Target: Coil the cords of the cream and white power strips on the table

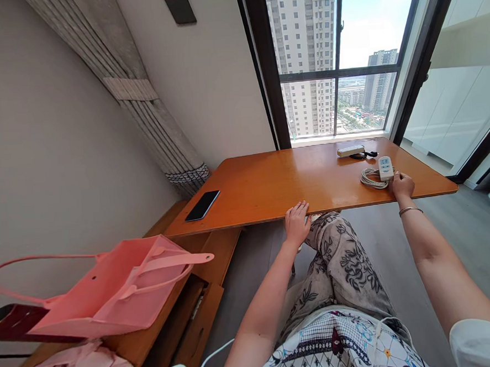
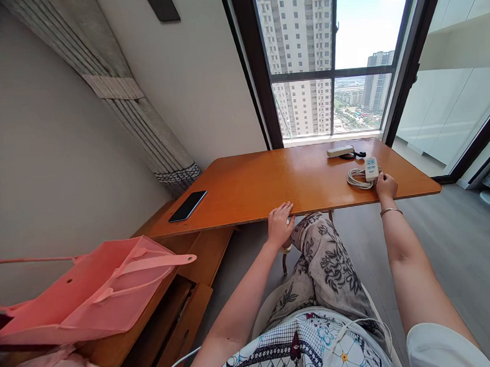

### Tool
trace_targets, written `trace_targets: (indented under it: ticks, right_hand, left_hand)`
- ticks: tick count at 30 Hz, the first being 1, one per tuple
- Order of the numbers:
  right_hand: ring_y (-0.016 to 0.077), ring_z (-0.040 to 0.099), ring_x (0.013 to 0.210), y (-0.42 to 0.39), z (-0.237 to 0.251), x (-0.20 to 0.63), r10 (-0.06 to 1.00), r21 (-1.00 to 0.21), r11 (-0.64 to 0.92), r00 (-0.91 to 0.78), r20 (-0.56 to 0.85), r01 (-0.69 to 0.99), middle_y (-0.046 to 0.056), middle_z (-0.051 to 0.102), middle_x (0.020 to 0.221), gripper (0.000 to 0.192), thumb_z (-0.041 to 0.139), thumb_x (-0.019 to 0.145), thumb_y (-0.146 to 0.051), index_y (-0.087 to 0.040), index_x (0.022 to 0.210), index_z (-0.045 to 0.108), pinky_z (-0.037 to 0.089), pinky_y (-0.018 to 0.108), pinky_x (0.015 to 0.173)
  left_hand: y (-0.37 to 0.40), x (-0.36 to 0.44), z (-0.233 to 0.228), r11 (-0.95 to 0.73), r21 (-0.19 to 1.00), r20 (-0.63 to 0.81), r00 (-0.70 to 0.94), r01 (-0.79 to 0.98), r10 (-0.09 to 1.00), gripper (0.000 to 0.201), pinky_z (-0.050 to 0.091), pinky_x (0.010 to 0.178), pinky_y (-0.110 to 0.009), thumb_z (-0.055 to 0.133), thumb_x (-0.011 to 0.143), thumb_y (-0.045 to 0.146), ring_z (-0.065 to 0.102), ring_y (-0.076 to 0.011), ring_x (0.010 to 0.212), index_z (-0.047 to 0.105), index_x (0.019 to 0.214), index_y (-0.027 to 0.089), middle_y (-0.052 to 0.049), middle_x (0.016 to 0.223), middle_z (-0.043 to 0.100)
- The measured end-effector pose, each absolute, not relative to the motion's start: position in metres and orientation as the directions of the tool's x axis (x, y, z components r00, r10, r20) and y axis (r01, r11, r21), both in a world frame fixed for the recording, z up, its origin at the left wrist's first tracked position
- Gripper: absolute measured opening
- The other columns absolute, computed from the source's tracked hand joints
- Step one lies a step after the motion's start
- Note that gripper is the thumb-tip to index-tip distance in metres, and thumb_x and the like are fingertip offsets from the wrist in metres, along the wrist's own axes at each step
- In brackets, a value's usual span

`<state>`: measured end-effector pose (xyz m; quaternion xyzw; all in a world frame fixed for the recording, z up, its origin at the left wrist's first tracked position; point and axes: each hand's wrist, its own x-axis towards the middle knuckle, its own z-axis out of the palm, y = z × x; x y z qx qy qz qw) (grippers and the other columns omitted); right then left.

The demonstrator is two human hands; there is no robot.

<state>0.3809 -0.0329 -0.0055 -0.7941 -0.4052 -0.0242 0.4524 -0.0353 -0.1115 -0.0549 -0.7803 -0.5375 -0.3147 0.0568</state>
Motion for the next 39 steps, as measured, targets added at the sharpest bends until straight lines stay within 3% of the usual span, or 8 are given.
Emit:
trace_targets:
  ticks: [27, 39]
  right_hand:
    - [0.0237, 0.055, 0.070, -0.0345, -0.0039, 0.3791, 0.616, -0.709, -0.263, 0.679, 0.399, 0.655, 0.022, 0.075, 0.095, 0.047, 0.040, 0.090, -0.034, -0.009, 0.093, 0.080, 0.030, 0.032, 0.061]
    - [0.0205, 0.049, 0.065, -0.0378, -0.0013, 0.3760, 0.565, -0.740, -0.209, 0.697, 0.442, 0.639, 0.016, 0.072, 0.080, 0.044, 0.037, 0.091, -0.035, -0.013, 0.075, 0.072, 0.028, 0.031, 0.061]
  left_hand:
    - [-0.1137, -0.0361, -0.0543, -0.418, 0.252, 0.538, 0.232, 0.873, 0.810, 0.047, 0.036, 0.115, -0.048, 0.052, 0.092, 0.026, 0.049, -0.0266, 0.139, 0.058, 0.139, 0.022, -0.008, 0.146, 0.058]
    - [-0.1144, -0.0365, -0.0526, -0.416, 0.247, 0.524, 0.240, 0.875, 0.817, 0.049, 0.035, 0.116, -0.048, 0.053, 0.091, 0.025, 0.048, -0.0270, 0.139, 0.057, 0.140, 0.021, -0.008, 0.147, 0.057]
